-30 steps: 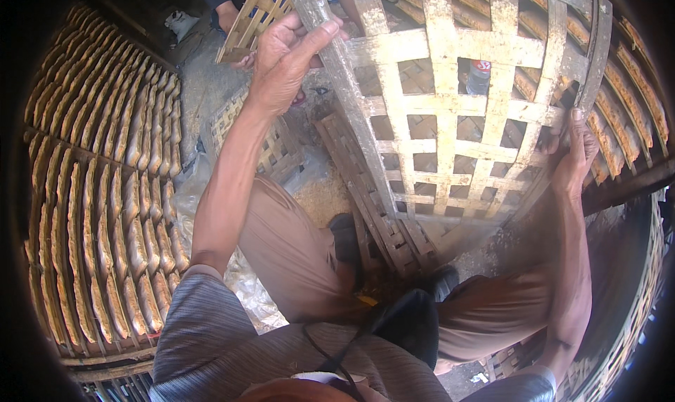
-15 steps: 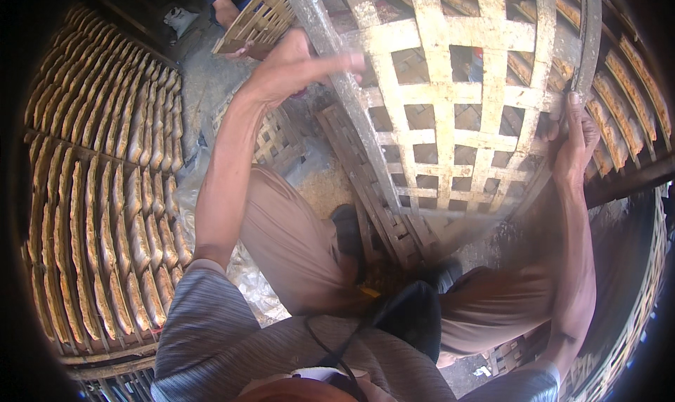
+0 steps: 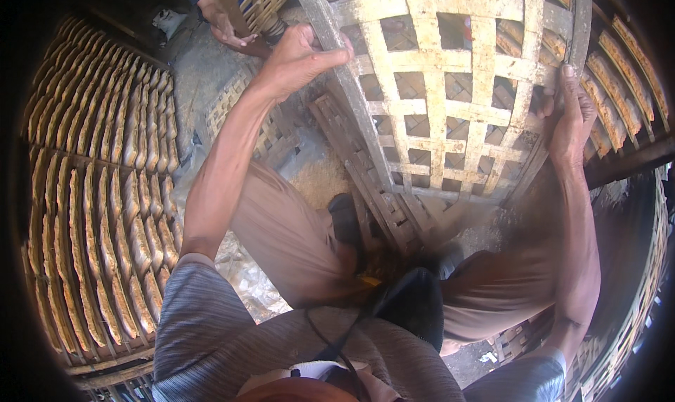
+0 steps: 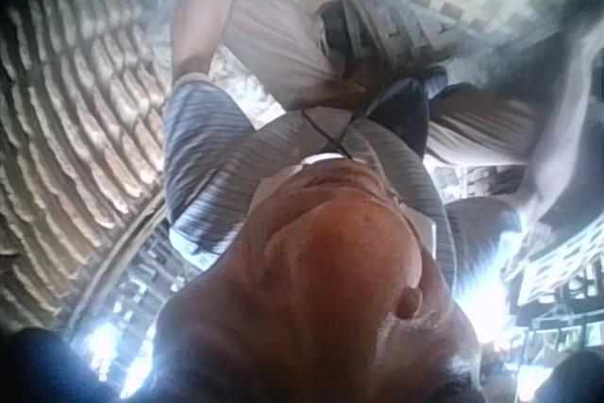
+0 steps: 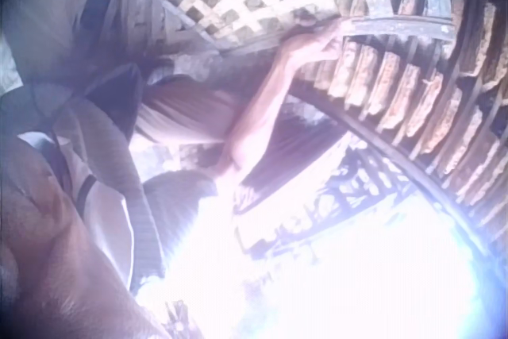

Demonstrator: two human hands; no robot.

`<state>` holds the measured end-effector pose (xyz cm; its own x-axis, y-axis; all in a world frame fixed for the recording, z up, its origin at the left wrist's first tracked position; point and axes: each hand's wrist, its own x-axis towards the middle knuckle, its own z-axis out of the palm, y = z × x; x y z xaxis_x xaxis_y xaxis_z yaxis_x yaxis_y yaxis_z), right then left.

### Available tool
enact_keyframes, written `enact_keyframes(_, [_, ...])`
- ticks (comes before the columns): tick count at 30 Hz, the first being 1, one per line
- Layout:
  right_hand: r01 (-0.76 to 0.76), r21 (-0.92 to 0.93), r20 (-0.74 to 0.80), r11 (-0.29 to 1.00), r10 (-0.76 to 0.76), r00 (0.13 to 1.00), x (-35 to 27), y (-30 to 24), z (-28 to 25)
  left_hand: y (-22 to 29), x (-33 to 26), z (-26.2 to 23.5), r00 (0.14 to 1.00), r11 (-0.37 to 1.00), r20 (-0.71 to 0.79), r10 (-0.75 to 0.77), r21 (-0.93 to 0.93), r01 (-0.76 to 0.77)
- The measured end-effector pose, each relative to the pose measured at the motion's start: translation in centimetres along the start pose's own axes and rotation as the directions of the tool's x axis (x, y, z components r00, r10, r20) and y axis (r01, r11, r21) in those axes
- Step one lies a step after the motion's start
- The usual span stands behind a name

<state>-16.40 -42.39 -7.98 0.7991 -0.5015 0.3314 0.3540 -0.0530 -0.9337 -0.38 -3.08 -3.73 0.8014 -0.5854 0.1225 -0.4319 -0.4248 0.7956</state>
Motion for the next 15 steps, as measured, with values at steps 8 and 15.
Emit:
enact_keyframes(8, [-0.015, 0.074, -0.049, 0.997, 0.019, 0.999, -0.3, 0.5, -0.5, 1.4, -0.3, 1.3, 0.989, 0.948, -0.129, 0.071, -0.300, -0.107])
enact_keyframes(15, [-0.026, 0.025, -0.054, 0.999, 0.028, 0.998, -0.6, -1.5, -0.1, 1.1, -0.7, 0.1, 0.996, 0.983, 0.088, 0.022, -0.184, -0.006])
